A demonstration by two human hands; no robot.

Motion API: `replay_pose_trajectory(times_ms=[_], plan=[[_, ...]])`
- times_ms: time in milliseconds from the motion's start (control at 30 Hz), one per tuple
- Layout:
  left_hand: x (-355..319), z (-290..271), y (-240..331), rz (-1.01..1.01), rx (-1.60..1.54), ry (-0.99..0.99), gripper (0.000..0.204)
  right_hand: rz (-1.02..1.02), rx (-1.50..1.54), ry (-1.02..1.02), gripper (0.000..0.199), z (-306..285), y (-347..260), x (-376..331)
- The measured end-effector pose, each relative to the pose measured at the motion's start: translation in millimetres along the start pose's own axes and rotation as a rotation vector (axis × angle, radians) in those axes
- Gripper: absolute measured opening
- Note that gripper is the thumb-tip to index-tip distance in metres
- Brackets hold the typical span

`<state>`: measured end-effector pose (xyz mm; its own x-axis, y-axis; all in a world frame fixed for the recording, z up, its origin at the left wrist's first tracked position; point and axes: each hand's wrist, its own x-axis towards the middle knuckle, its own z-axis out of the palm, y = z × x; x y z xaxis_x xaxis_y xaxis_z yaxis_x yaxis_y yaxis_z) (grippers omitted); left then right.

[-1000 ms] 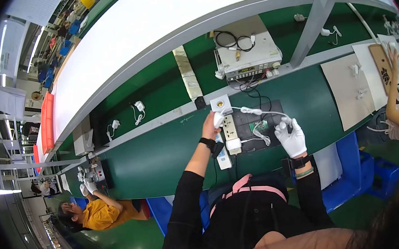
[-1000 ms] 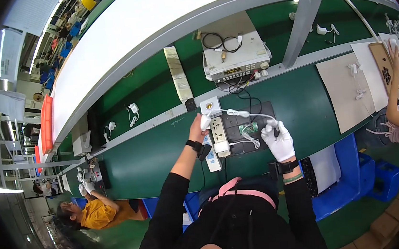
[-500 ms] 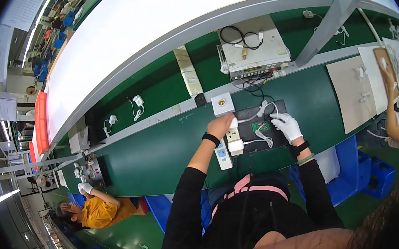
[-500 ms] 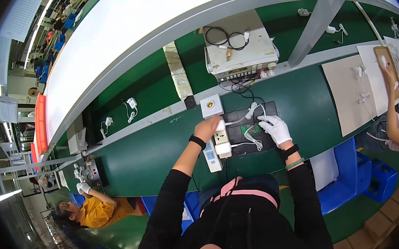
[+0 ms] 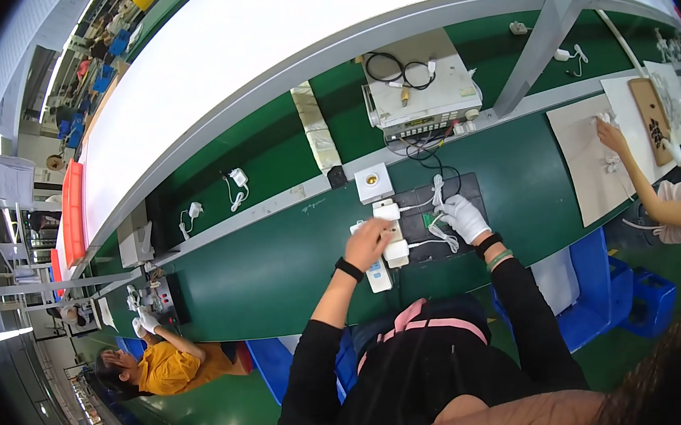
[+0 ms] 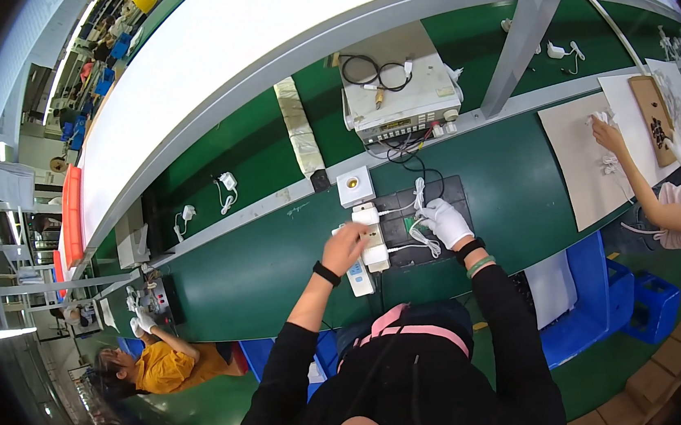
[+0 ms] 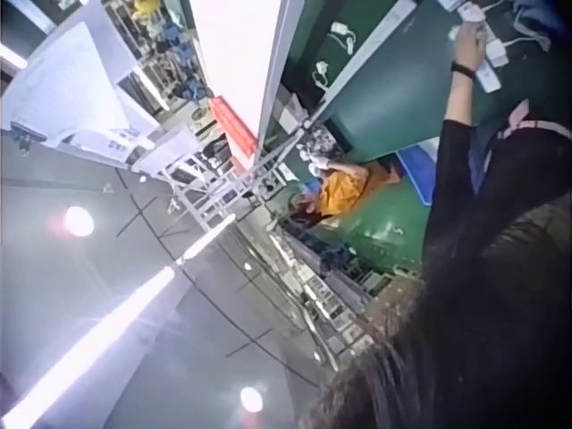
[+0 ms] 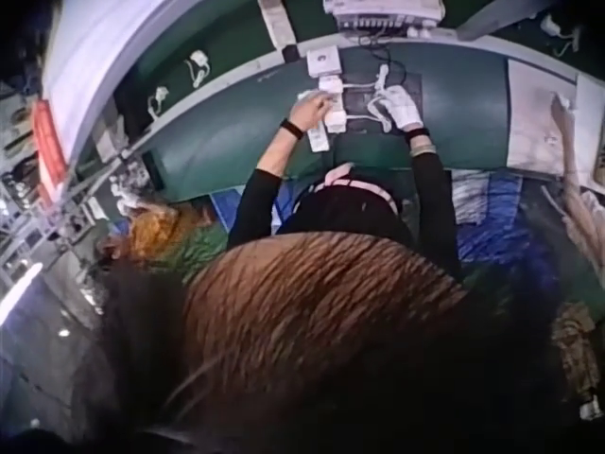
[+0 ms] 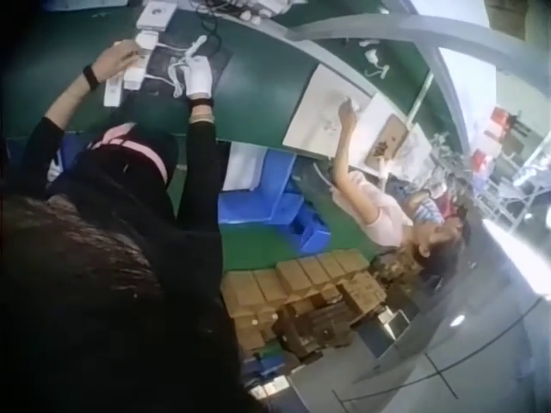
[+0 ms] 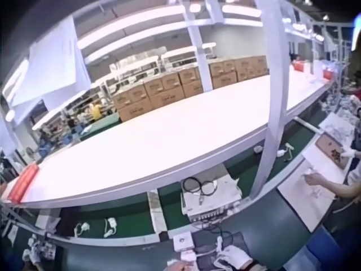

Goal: The person tests power adapters by plugging each one into a power strip, connecting the cable to a circuit board, and then unplugging them. They then place the tested adapter back onto the conveyor belt and pick up a new one to repeat the process.

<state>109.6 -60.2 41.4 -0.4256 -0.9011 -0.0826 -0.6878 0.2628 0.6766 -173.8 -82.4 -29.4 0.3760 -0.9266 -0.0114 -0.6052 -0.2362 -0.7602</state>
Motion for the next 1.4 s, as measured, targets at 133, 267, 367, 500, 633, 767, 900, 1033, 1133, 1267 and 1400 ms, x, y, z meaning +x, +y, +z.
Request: replay_pose_trajectory(times_ms=[133, 267, 367, 500, 633, 767, 900, 1033, 1133, 1267, 1400], plan=[[-17.3, 3.1, 29.4, -0.173, -0.11, -0.346, 0.041, -0.006, 0.191, 0.102, 0.027, -18.2, -31.1, 6.6], [-22.0, 23.6, -12.4, 0.037, -0.403, -0.028, 0.053, 0.123, 0.354, 0.105, 0.027, -30.7, -48.8, 14.9], [-0.1, -23.8, 21.7, -0.165, -0.811, 0.168, 0.055, 0.255, 0.466, 0.111, 0.027, -26.0, -29.7, 7.3], [38.0, -96.9, 51.1, -0.071, -0.915, 0.409, 0.055, 0.326, 0.582, 0.117, 0.029, -7.7, -11.9, 1.3], [81.0, -132.3, 60.6, -0.043, -0.913, 0.51, 0.051, 0.237, 0.4, 0.12, 0.029, 1.2, -10.4, 0.9], [96.6, -117.1, 31.3, -0.021, -0.787, 0.623, 0.047, 0.077, 0.104, 0.145, 0.026, 2.1, -16.4, -4.6], [72.1, -89.0, -21.1, -0.211, -0.592, 0.429, 0.037, 0.154, 0.209, 0.147, 0.024, -1.9, -23.7, -5.3], [17.6, -67.8, -39.3, -0.414, -0.766, 0.235, 0.026, 0.243, 0.323, 0.137, 0.025, -3.5, -24.0, -3.9], [-30.2, -58.4, -59.8, -0.527, -0.812, 0.346, 0.025, 0.129, 0.226, 0.131, 0.028, -4.7, -23.8, 3.9], [-90.1, -46.4, -82.2, -0.652, -0.797, 0.491, 0.022, 0.036, 0.151, 0.064, 0.027, 5.8, -22.7, 6.2], [-109.9, -51.6, -102.4, -0.745, -0.82, 0.537, 0.02, -0.1, -0.038, 0.013, 0.031, 8.7, -18.4, 4.1]])
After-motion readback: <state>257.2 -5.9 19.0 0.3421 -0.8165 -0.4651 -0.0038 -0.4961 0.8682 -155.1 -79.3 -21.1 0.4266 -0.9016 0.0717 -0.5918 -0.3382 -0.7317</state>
